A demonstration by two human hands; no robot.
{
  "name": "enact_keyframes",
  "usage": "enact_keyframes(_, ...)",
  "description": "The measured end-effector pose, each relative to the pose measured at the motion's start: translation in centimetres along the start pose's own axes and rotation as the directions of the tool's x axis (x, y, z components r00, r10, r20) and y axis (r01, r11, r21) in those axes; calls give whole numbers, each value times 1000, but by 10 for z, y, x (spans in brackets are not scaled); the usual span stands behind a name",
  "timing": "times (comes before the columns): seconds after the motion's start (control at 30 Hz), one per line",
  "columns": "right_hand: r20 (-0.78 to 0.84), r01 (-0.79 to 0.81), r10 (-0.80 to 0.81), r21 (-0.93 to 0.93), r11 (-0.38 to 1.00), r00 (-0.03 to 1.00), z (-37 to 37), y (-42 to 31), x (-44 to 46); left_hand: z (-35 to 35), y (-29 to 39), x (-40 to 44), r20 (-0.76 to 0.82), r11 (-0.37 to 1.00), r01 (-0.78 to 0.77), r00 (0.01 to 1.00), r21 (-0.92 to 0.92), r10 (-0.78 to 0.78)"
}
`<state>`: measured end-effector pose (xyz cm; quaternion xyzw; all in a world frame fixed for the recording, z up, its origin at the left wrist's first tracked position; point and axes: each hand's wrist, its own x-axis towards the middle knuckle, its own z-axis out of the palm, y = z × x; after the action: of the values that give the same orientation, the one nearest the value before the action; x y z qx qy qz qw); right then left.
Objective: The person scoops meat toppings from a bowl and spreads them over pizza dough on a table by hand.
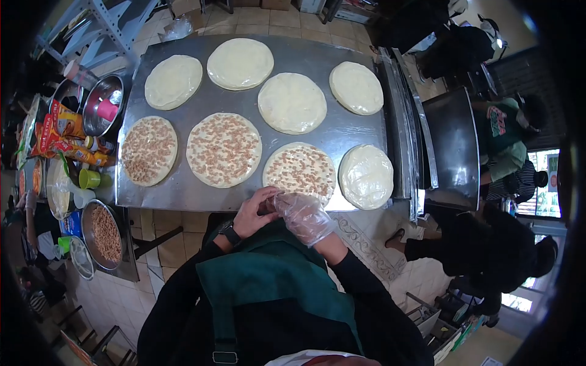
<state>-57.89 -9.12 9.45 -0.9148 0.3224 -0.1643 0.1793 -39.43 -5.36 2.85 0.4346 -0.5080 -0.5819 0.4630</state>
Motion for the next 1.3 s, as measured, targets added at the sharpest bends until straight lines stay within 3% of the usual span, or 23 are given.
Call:
enact_keyframes(0.03, 43, -38, 34, 78, 996, 998, -1, -2, -3, 3, -2, -2, 8, 1000, 6, 1000, -24, -5)
enact_keyframes(0.13, 370, -254, 174, 181, 950, 913, 2, 1, -8, 9, -8, -10, 70, 997, 67, 995, -35, -65)
enact_keyframes(0.23, 518, -419, 262, 214, 882, 814, -4, -1, -10, 12, -6, -16, 113, 986, 169, 979, 3, -168)
enact_keyframes(0.33, 467, -476, 343, 200, 857, 815, -11, -1, -10, 14, 7, -9, 137, 980, 172, 973, 102, -185)
enact_keyframes(0.43, 522, -569, 272, 574, 589, 808, -10, 21, -13, 17, 20, -1, 133, 982, 147, 978, 121, -163)
enact_keyframes(0.53, 480, -541, 257, 786, 297, 839, -7, 35, -16, 19, 14, 8, 128, 992, 94, 986, 82, -104)
enact_keyframes(0.57, 546, -600, 289, 786, 147, 786, -11, 37, -16, 19, 13, 11, 132, 991, 85, 986, 99, -98)
enact_keyframes(0.7, 548, -572, 358, 819, -46, 756, -11, 49, -12, 20, 15, 23, 116, 987, 27, 992, 161, -46)
enact_keyframes(0.8, 551, -603, 421, 798, -11, 721, -11, 56, -8, 25, 23, 29, 89, 988, 32, 995, 149, -46)
enact_keyframes(0.97, 468, -457, 527, 875, -160, 710, -21, 59, -6, 22, 13, 26, 17, 988, -48, 999, 146, 46)
enact_keyframes(1.07, 477, -525, 609, 843, -115, 633, -20, 64, -13, 9, 2, 19, -44, 985, -79, 995, 156, 87)
enact_keyframes(1.13, 484, -602, 615, 799, -19, 623, -13, 72, -25, 0, -1, 14, -91, 972, -143, 983, 187, 162)
enact_keyframes(1.23, 443, -710, 653, 670, 214, 615, -1, 84, -48, -15, -12, 3, -133, 864, -211, 945, 457, 300)
enact_keyframes(1.3, 371, -731, 689, 591, 342, 623, 8, 89, -63, -20, -21, -4, -166, 830, -195, 932, 523, 323)
